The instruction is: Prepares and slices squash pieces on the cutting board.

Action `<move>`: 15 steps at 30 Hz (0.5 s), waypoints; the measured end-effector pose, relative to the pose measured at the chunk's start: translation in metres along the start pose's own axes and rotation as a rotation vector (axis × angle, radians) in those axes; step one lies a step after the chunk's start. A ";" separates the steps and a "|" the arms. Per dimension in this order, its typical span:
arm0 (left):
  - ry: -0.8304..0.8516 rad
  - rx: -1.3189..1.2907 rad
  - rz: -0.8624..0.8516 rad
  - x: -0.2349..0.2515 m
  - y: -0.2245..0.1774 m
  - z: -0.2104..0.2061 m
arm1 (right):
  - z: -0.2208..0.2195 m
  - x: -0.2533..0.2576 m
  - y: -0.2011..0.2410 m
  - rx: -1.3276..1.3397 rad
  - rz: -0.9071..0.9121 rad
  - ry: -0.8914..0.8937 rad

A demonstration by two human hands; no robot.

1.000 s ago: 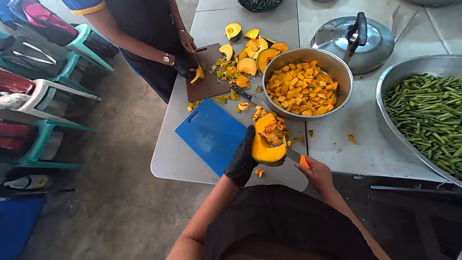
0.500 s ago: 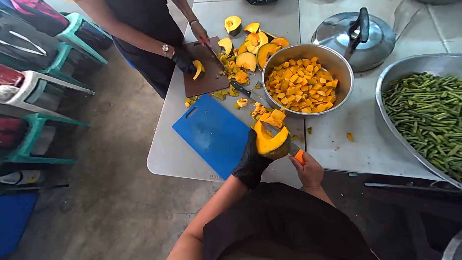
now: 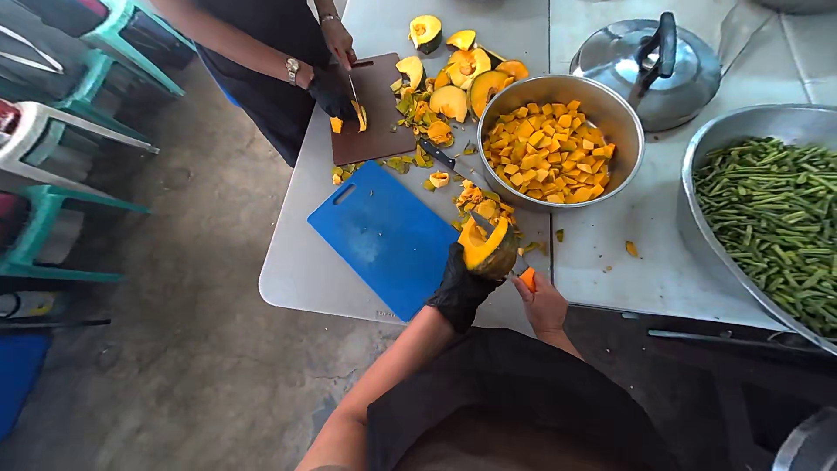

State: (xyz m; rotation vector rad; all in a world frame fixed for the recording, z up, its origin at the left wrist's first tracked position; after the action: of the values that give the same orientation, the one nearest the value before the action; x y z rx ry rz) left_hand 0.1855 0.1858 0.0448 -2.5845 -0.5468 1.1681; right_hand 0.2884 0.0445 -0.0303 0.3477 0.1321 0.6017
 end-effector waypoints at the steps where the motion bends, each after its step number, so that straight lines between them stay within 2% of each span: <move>1: -0.008 0.027 -0.015 0.001 0.002 0.002 | 0.003 0.002 0.000 0.020 -0.022 0.082; 3: -0.012 0.113 -0.062 0.004 0.003 0.009 | 0.005 0.005 -0.005 0.034 0.052 0.140; 5: -0.030 0.173 -0.095 0.004 0.000 0.013 | 0.002 0.003 -0.010 0.022 0.142 0.106; 8: -0.031 0.194 -0.058 0.003 -0.001 0.013 | -0.002 0.000 -0.010 -0.041 0.099 0.053; 11: 0.021 0.070 0.052 0.006 0.006 0.014 | -0.005 0.003 -0.002 -0.069 0.013 0.030; 13: 0.011 -0.049 0.156 0.007 0.012 0.011 | -0.002 0.012 0.000 -0.056 -0.120 0.187; 15: -0.023 -0.104 0.185 0.005 0.016 0.007 | -0.001 0.026 -0.007 0.015 -0.240 0.396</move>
State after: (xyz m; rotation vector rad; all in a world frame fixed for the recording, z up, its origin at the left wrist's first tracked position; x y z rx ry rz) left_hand 0.1872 0.1739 0.0308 -2.7627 -0.3896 1.2585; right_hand 0.3133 0.0546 -0.0339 0.2189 0.5513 0.4261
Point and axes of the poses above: each hand's wrist, its own x-axis towards the middle knuckle, its own z-axis out of the back of the hand, y = z × x, the point moved 3 cm from there along x, towards the middle knuckle, and after that the axes turned 12 degrees about -x, right-handed, at the moved point
